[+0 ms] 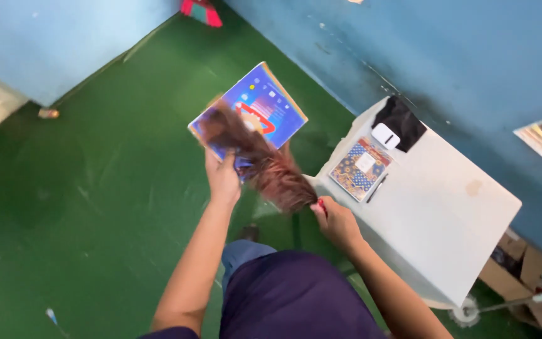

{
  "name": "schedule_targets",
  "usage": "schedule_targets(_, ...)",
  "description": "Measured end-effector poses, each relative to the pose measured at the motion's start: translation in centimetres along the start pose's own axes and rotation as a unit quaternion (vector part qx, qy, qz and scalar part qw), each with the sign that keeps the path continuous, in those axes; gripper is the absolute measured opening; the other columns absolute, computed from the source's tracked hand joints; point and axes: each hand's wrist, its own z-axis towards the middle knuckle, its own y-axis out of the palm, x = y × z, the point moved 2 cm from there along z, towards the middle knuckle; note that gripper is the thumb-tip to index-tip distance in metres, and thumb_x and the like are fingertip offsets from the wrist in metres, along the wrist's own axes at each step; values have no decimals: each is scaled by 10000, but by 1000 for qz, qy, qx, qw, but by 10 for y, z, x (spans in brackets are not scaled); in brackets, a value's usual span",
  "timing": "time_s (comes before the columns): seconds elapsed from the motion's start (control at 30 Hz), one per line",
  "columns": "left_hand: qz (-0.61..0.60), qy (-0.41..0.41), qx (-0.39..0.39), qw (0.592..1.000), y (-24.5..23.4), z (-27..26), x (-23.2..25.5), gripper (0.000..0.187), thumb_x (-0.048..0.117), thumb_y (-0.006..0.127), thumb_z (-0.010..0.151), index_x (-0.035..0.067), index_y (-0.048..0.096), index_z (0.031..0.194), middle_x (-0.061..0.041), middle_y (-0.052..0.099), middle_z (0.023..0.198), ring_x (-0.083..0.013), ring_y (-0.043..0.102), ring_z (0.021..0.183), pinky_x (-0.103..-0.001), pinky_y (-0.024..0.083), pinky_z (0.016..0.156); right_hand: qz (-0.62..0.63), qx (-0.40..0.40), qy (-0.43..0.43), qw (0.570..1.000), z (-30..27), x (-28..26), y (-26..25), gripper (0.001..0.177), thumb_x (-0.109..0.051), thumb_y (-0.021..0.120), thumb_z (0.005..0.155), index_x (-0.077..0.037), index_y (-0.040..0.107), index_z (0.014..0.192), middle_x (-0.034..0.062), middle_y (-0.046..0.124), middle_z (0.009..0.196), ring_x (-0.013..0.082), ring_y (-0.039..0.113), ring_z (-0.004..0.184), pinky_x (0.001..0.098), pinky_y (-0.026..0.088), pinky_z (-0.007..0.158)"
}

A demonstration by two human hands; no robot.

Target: The person is dusting a laptop, books, and other items on a table using a feather duster.

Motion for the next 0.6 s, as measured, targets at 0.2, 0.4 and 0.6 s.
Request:
schedule_targets(0.2, 14, -10, -24, 1000, 5, 5, -7, 410, 22, 575, 1012, 16, 485, 1411, -92, 633, 1308, -174, 645, 1130, -344, 537, 983, 25, 43, 37, 998, -9, -1, -8, 253, -318, 635, 961, -67, 613, 988, 217, 687, 794, 460, 655, 757, 536, 507, 672)
schedule_targets(0.4, 69, -99, -22, 992, 32, -2, -5, 381, 43, 575, 1054, 6, 498, 1425, -133, 608, 1176, -223, 550, 927, -396, 476, 773, 7, 69, 98, 993, -23, 17, -6, 302, -348, 639, 989, -52, 594, 943, 214, 667, 786, 457, 650, 772, 547, 494, 676)
schedule_targets(0.6, 33, -66, -94, 993, 58, 0, -13, 412, 29, 565, 1028, 28, 482, 1431, -76, 635, 1315, -156, 645, 1138, -324, 543, 986, 24, 114, 146, 982, -26, 16, -1, 296, -348, 615, 1008, -59, 616, 944, 216, 685, 772, 453, 659, 772, 552, 492, 672)
